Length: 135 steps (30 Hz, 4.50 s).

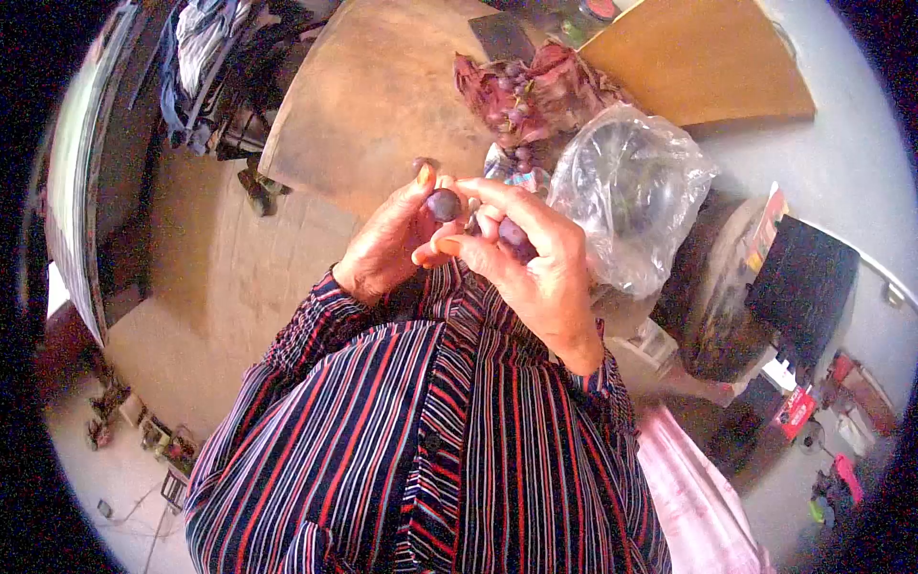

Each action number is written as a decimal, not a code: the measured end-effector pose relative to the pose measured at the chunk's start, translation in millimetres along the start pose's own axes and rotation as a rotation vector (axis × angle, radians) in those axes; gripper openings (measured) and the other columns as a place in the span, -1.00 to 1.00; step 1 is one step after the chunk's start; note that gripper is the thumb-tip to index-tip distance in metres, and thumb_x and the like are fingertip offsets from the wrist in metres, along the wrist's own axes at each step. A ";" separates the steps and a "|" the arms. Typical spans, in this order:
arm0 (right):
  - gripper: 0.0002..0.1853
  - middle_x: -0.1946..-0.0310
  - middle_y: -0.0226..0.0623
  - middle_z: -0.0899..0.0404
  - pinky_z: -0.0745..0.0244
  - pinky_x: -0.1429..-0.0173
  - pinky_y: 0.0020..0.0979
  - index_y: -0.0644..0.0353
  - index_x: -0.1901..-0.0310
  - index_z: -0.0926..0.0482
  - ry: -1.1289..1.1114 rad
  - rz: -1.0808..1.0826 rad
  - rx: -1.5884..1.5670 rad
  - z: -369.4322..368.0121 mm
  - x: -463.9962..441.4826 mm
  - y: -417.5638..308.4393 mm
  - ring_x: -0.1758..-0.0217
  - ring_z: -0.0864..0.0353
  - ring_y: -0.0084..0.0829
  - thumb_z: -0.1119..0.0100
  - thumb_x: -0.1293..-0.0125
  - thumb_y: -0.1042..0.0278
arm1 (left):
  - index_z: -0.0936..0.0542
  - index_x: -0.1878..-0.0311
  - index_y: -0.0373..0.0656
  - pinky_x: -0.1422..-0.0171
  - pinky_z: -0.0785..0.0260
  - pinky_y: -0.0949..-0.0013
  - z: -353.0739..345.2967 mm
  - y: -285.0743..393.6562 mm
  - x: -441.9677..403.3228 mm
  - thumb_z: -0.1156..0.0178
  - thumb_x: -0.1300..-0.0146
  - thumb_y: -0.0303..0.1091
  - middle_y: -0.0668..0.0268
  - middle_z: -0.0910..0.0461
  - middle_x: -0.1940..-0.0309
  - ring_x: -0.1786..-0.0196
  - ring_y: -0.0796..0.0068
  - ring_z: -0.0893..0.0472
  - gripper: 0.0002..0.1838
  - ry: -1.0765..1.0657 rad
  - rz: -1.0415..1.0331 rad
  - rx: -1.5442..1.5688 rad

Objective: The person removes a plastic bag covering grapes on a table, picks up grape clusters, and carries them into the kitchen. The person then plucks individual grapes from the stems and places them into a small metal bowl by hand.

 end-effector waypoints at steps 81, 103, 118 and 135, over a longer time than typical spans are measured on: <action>-0.68 0.13 -0.31 -0.59 -0.47 0.24 -0.46 0.18 0.07 -0.57 -0.128 0.215 0.096 -69.2 -25.1 89.7 0.31 -0.58 -0.46 -0.31 -0.10 0.50 | -0.54 -0.01 -0.16 0.28 -0.37 0.54 108.5 -19.9 25.1 0.06 -0.39 -0.05 0.37 -0.62 0.25 0.25 0.60 -0.57 -0.60 0.303 0.118 0.042; -0.73 0.62 -0.56 -0.43 -0.04 0.65 -0.60 0.19 0.19 -0.67 0.363 -0.694 -0.020 58.2 -171.4 260.4 0.73 -0.15 -0.75 -0.30 -0.10 0.24 | -0.54 0.10 -0.21 0.30 -0.40 0.58 134.4 -25.2 39.2 0.05 -0.39 -0.12 0.31 -0.62 0.27 0.26 0.60 -0.58 -0.66 0.289 0.034 -0.072; -0.81 0.76 -0.65 -0.17 0.14 0.69 -0.56 -0.02 0.46 -0.37 0.055 -0.875 -0.601 79.9 -193.0 279.3 0.83 0.03 -0.72 -0.21 -0.21 0.35 | -0.53 0.10 -0.20 0.28 -0.40 0.56 140.5 -34.8 44.1 0.05 -0.38 -0.12 0.30 -0.61 0.26 0.27 0.60 -0.57 -0.66 0.310 0.020 -0.070; -0.85 0.69 -0.65 -0.17 0.08 0.63 -0.62 0.24 0.27 -0.57 0.013 -0.568 -0.519 71.0 -157.8 244.3 0.75 -0.04 -0.77 -0.27 -0.17 0.39 | -0.50 0.10 -0.15 0.35 -0.36 0.59 139.8 -32.0 41.9 0.05 -0.39 -0.14 0.27 -0.59 0.21 0.27 0.59 -0.54 -0.71 0.306 0.071 -0.083</action>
Point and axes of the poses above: each hand's wrist, its own x-axis away from the middle knuckle, its own z-axis out of the back of the hand, y = z × x, the point moved 2 cm from there along -x, towards the middle knuckle
